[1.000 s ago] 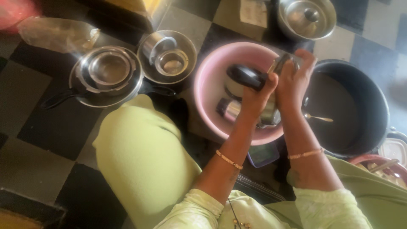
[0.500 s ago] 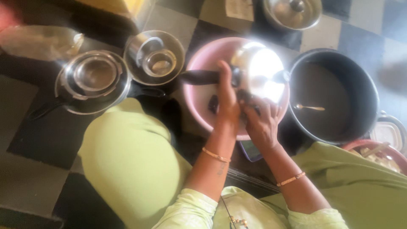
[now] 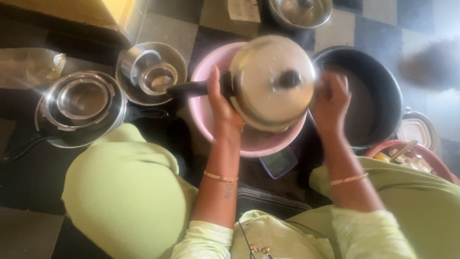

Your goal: The person washes several metal kitchen items by hand in a pink basin filled with water. They scrub a small metal cup, a pot lid, and a pressure cooker lid using a dark scrubber, rinsing each item in a second black basin before placing them aside.

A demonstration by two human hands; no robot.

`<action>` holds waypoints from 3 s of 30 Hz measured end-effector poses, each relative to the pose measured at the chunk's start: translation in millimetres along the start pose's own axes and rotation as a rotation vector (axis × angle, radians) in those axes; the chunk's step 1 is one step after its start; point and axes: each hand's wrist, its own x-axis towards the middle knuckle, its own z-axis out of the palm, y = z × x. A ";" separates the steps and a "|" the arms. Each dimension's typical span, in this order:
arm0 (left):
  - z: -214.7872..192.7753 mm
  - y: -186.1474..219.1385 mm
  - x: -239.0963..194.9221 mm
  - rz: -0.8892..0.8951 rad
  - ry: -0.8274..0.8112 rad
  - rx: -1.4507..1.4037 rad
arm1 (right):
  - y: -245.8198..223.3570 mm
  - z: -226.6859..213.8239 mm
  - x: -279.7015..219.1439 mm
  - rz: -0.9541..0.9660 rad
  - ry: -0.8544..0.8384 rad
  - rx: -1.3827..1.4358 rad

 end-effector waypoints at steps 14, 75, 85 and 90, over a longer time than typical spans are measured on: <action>-7.8 -27.7 -6.7 -0.163 -0.290 0.099 | -68.7 -13.5 83.6 -0.281 -0.623 0.023; 2.4 -18.4 -15.8 0.256 -0.020 0.339 | -100.0 43.5 -45.3 -0.186 -0.252 -0.050; -16.8 -33.0 6.3 0.461 -0.086 0.417 | -106.1 79.2 8.1 0.145 -0.237 0.196; -14.2 -14.3 -5.4 0.223 0.160 0.406 | -107.7 63.9 -37.4 -0.008 -0.225 0.125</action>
